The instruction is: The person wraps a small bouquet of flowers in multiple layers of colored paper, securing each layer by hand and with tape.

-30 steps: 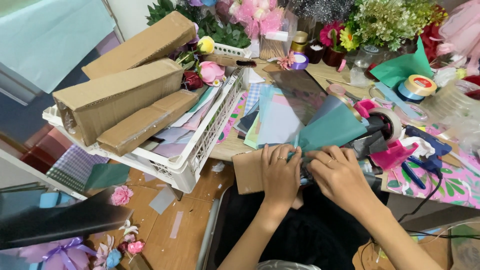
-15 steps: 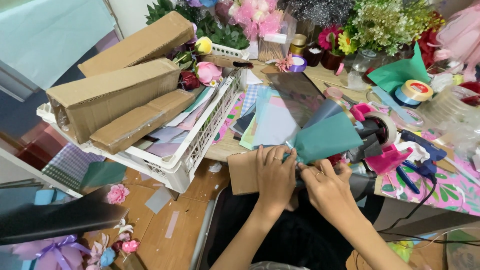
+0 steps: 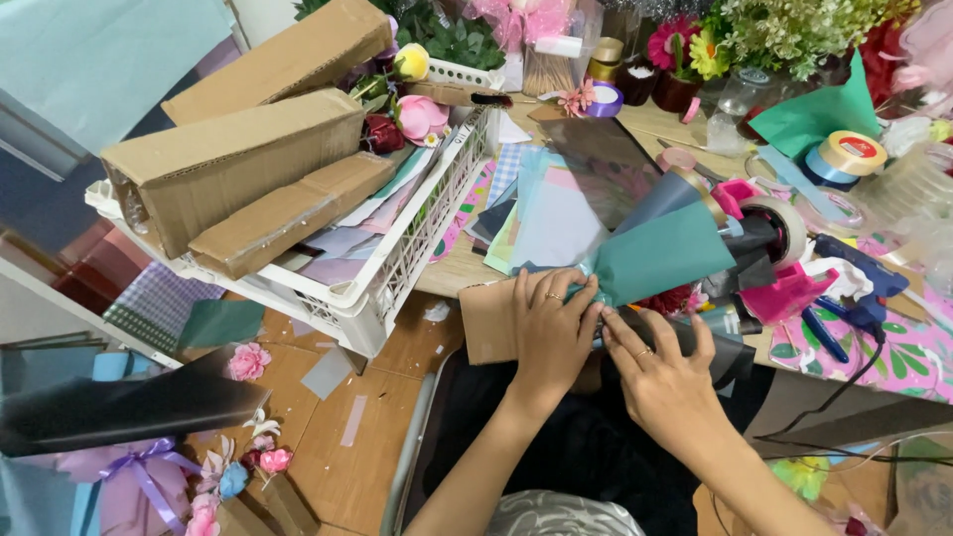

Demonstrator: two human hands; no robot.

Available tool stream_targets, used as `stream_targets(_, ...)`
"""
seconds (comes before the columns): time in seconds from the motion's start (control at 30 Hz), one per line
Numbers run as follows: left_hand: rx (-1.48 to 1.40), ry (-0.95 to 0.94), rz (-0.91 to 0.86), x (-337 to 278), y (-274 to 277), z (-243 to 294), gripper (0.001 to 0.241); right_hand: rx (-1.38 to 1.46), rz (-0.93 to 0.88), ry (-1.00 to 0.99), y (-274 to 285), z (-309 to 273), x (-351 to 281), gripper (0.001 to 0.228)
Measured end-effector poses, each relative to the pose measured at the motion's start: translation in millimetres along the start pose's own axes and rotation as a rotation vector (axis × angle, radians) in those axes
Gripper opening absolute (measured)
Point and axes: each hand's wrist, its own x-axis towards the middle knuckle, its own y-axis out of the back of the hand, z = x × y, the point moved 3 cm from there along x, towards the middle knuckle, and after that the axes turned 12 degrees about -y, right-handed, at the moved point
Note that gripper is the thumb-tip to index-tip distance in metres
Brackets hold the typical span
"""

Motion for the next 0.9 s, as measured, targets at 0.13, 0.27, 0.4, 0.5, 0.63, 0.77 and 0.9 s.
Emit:
stream_targets(0.13,0.042,-0.018,0.052,-4.2,-1.1,1.3,0.023,0.035,-0.096,0.059,0.5,17.5,7.6,0.045)
stream_targets(0.27,0.058,-0.063,0.102,-13.7,-3.4,1.3,0.019,0.314,-0.207,0.044,15.8,38.8,48.9,0.031)
stream_targets(0.4,0.038,-0.072,0.159,-26.1,-23.0,-6.8,0.029,0.280,-0.228,-0.065,7.0,53.4,110.7,0.013)
stream_targets(0.5,0.058,-0.081,0.176,-28.8,-28.9,-10.4,0.029,0.234,-0.480,-0.059,-32.8,47.7,152.2,0.029)
stream_targets(0.63,0.066,-0.086,0.183,-26.3,-22.6,-8.2,0.027,0.263,-0.784,-0.109,-82.8,39.8,181.2,0.044)
stream_targets(0.77,0.076,-0.084,0.174,-30.8,-24.6,-7.9,0.026,0.282,-0.909,-0.111,-87.2,32.8,185.8,0.017)
stream_targets(0.9,0.071,-0.074,0.191,-29.2,-28.0,-9.5,0.027,0.362,-0.918,-0.066,-50.3,33.4,197.0,0.010)
